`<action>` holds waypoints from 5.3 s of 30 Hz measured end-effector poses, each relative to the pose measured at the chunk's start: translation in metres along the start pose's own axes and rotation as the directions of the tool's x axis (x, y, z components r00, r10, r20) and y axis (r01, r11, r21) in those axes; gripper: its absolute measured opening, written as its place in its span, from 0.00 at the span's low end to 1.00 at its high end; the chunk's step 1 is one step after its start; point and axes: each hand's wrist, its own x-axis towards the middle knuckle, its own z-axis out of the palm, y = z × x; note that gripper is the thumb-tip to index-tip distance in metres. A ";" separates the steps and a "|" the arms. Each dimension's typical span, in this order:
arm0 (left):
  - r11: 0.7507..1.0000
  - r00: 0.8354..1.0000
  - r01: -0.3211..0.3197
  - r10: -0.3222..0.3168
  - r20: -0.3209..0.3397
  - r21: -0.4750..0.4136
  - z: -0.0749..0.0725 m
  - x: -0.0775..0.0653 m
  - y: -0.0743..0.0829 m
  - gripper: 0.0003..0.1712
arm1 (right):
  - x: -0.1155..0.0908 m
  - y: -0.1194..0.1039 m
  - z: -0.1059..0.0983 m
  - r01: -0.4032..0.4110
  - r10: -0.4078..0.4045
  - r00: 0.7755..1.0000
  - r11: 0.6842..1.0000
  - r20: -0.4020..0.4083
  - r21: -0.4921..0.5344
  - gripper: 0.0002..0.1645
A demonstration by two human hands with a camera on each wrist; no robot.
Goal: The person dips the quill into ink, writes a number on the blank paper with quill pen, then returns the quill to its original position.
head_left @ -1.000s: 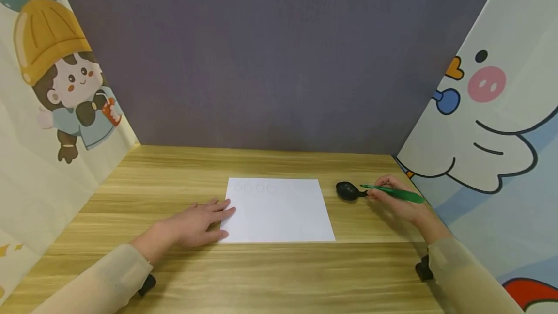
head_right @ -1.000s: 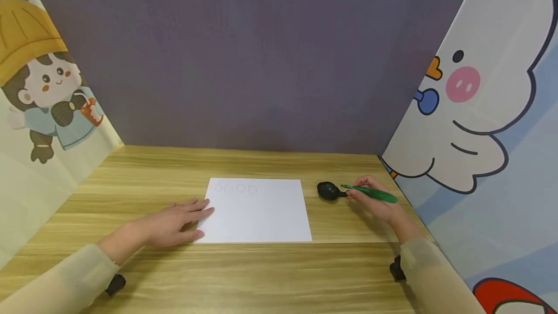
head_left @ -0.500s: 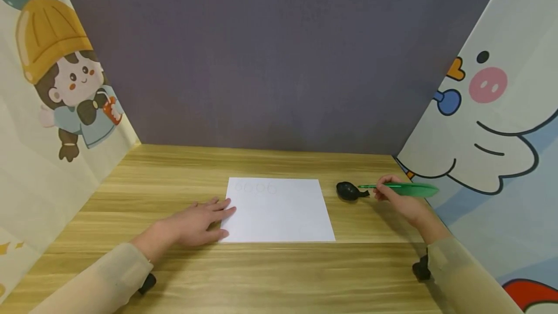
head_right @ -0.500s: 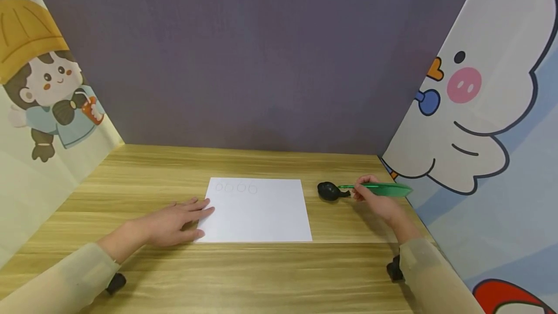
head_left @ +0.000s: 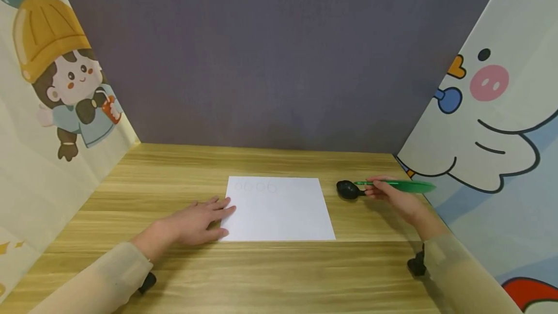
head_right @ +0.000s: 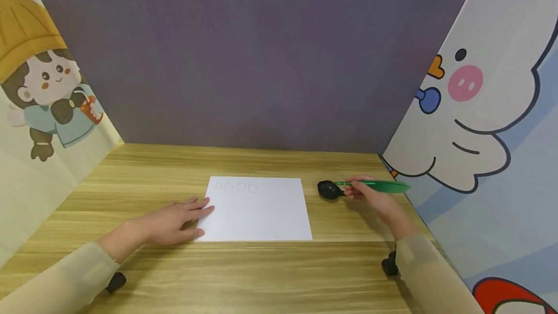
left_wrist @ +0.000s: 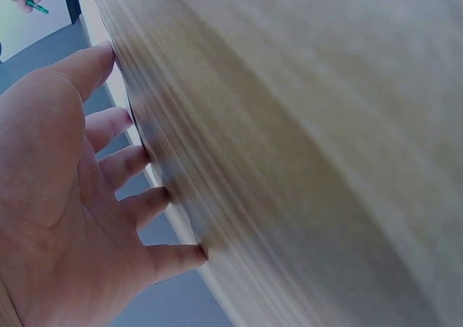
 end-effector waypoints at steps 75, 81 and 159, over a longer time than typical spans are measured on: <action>1.000 1.000 0.007 -0.007 0.017 -0.004 -0.001 0.000 0.001 0.43 | 0.067 -0.042 0.122 -0.116 0.111 0.993 0.984 0.043 0.138 0.28; 1.000 1.000 0.005 -0.005 0.008 0.006 -0.001 0.000 0.001 0.43 | 0.076 -0.043 0.133 -0.107 0.101 0.994 0.986 0.051 0.125 0.27; 1.000 1.000 0.018 -0.018 0.009 0.002 0.000 0.002 0.002 0.43 | 0.120 -0.040 0.170 -0.242 0.245 0.970 0.963 -0.008 0.122 0.21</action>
